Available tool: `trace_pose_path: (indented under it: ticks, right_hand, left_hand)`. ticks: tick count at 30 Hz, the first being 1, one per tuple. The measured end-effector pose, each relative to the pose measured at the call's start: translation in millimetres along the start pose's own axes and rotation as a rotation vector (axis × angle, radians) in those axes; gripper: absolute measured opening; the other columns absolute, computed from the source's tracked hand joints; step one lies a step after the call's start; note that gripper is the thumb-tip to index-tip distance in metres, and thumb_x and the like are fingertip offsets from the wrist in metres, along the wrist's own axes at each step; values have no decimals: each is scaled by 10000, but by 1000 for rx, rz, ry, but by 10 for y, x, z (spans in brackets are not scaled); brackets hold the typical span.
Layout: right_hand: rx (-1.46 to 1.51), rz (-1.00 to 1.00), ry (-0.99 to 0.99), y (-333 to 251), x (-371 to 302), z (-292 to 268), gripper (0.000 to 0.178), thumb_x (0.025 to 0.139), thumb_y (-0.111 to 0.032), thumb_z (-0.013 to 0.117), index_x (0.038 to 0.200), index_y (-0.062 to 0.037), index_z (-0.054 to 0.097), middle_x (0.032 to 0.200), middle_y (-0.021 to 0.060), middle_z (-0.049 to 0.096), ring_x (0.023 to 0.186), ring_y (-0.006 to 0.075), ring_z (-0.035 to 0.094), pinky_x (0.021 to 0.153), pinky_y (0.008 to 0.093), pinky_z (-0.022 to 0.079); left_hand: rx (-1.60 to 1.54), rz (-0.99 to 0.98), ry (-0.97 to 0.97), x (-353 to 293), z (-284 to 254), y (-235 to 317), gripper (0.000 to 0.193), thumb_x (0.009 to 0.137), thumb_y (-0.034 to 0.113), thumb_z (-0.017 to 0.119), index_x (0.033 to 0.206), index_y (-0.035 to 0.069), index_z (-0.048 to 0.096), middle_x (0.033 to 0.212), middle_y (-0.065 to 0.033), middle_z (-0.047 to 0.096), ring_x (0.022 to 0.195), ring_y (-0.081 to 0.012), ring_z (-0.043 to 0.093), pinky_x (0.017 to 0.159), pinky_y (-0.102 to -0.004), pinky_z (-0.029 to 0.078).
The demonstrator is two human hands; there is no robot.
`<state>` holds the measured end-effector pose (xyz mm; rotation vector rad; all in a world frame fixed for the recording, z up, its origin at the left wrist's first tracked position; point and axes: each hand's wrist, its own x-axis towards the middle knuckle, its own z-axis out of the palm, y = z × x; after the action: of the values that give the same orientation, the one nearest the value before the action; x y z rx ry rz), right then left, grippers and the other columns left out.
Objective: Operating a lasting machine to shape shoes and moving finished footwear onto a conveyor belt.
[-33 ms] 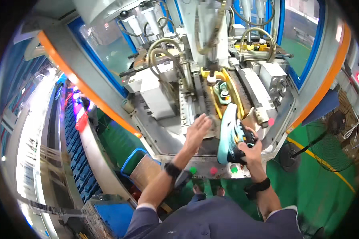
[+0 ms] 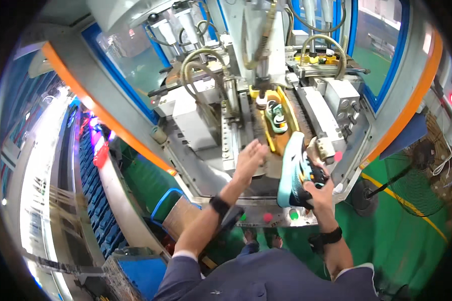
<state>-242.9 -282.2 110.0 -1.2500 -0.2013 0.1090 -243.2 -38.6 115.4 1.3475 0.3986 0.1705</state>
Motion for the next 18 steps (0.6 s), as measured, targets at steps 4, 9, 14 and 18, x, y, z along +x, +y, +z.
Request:
trace_pose_path:
  ticks: [4, 9, 14, 18]
  right_hand:
    - [-212, 77, 199, -268, -39, -121, 596, 694, -42, 661, 1266, 17, 507, 1137, 96, 592, 1029, 179, 572, 942, 311, 451]
    - [-332, 46, 451, -376, -62, -396, 592, 671, -43, 664, 1242, 17, 519, 1066, 62, 588, 938, 142, 575, 875, 275, 475]
    - [-577, -83, 465, -464, 293, -478, 546, 676, -32, 660, 1210, -3, 550, 1073, 80, 591, 936, 151, 581, 853, 284, 489]
    - [-704, -49, 284, -576, 1391, -304, 545, 671, -75, 706, 1178, 39, 546, 1009, 107, 624, 882, 160, 608, 764, 292, 516]
  left_hand:
    - [475, 144, 152, 1562, -145, -535, 582, 796, 325, 746, 1182, -66, 553, 988, -171, 689, 911, -242, 670, 803, -360, 525]
    - [959, -78, 222, 2479, 242, -489, 735, 716, 283, 768, 1264, -80, 438, 1182, -266, 617, 1063, -352, 633, 895, -433, 513]
    - [927, -66, 280, 2513, 52, -371, 565, 716, 184, 732, 1174, -64, 515, 1079, -241, 652, 1012, -365, 646, 883, -416, 526]
    - [-182, -366, -89, 1759, -370, -47, 234, 844, 142, 690, 1047, 30, 653, 972, -89, 682, 796, -208, 674, 668, -409, 580]
